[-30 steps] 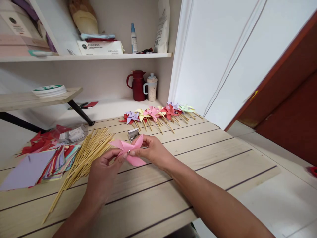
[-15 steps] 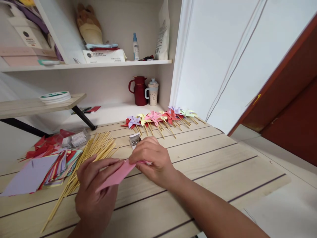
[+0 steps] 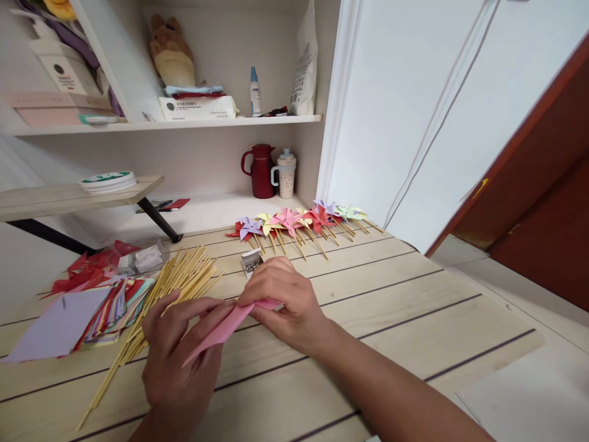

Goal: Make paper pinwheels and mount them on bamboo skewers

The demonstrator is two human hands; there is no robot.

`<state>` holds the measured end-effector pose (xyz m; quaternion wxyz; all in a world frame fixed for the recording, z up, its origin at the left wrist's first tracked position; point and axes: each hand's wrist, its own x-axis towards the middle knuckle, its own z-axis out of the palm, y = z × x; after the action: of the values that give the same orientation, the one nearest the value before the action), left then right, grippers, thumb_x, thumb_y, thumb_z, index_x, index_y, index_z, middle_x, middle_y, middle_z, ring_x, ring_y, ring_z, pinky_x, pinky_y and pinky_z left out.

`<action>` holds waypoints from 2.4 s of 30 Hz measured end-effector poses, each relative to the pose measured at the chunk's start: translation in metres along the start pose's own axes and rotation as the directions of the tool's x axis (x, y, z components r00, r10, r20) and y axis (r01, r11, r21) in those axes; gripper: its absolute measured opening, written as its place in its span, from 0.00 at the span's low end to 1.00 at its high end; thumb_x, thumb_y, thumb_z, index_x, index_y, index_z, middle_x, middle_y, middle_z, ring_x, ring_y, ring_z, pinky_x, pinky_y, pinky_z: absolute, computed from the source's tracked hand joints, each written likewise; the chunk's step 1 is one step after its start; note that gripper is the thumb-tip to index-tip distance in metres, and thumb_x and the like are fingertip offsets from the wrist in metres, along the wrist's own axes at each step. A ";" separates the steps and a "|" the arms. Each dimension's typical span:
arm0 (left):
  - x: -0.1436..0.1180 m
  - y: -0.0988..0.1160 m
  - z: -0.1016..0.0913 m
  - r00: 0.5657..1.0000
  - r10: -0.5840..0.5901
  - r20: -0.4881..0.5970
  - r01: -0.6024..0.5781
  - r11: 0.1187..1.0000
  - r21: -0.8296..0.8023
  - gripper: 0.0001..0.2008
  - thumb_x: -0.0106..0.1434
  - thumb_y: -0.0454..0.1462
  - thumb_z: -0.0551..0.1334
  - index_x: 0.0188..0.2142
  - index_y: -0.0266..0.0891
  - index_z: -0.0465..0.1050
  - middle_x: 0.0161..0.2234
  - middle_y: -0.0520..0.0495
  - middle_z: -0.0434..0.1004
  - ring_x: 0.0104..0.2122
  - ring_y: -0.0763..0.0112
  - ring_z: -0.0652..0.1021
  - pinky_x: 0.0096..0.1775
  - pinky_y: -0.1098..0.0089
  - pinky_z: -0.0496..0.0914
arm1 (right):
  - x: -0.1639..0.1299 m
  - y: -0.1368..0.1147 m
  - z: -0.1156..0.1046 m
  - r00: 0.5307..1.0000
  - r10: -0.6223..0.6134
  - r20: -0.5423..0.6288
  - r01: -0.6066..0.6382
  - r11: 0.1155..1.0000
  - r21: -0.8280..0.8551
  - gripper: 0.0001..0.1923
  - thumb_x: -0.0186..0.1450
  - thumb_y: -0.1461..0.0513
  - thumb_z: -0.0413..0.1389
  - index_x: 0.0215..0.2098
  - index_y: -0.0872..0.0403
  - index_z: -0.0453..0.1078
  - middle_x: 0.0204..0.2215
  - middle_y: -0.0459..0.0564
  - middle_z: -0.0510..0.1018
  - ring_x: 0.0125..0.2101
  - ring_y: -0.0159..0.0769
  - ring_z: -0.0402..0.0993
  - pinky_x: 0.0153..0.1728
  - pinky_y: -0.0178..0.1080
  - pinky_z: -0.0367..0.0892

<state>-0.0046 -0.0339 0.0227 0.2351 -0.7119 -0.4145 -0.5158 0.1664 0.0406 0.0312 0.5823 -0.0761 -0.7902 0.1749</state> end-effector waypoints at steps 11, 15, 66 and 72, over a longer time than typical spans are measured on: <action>-0.003 -0.001 0.006 1.000 -0.010 0.009 0.010 1.000 0.001 0.15 0.65 0.26 0.61 0.45 0.46 0.75 0.35 0.52 0.81 0.33 0.72 0.80 0.57 0.55 0.63 | -0.002 -0.003 0.005 0.991 0.128 -0.045 -0.128 0.992 0.014 0.03 0.68 0.61 0.61 0.37 0.51 0.76 0.28 0.48 0.80 0.31 0.38 0.75 0.39 0.47 0.71; -0.006 -0.003 0.010 1.000 -0.017 0.011 0.017 1.000 0.002 0.15 0.63 0.25 0.63 0.45 0.44 0.75 0.36 0.51 0.81 0.34 0.72 0.80 0.57 0.55 0.64 | -0.004 -0.004 0.006 0.993 0.097 -0.062 -0.103 0.991 -0.091 0.01 0.68 0.62 0.61 0.37 0.51 0.75 0.27 0.48 0.79 0.30 0.38 0.73 0.40 0.48 0.70; -0.018 -0.065 0.004 0.579 -0.549 0.603 0.126 0.791 0.599 0.07 0.65 0.37 0.61 0.36 0.41 0.79 0.38 0.41 0.81 0.43 0.52 0.77 0.45 0.54 0.61 | -0.003 0.016 -0.013 0.970 0.153 -0.191 -0.183 0.972 -0.150 0.06 0.65 0.67 0.60 0.33 0.50 0.74 0.27 0.47 0.78 0.30 0.38 0.73 0.38 0.46 0.71; -0.016 -0.069 -0.001 0.613 -0.592 0.522 0.127 0.727 0.675 0.15 0.66 0.37 0.57 0.27 0.40 0.79 0.35 0.39 0.80 0.39 0.52 0.76 0.44 0.52 0.61 | -0.004 0.017 -0.014 0.976 0.147 -0.158 -0.173 0.971 -0.165 0.06 0.65 0.68 0.60 0.34 0.50 0.74 0.27 0.47 0.78 0.31 0.38 0.73 0.38 0.46 0.70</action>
<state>-0.0646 -0.0029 0.0014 0.1448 -0.6414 -0.7483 -0.0872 0.1789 0.0581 0.0250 0.6131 -0.2040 -0.7495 0.1441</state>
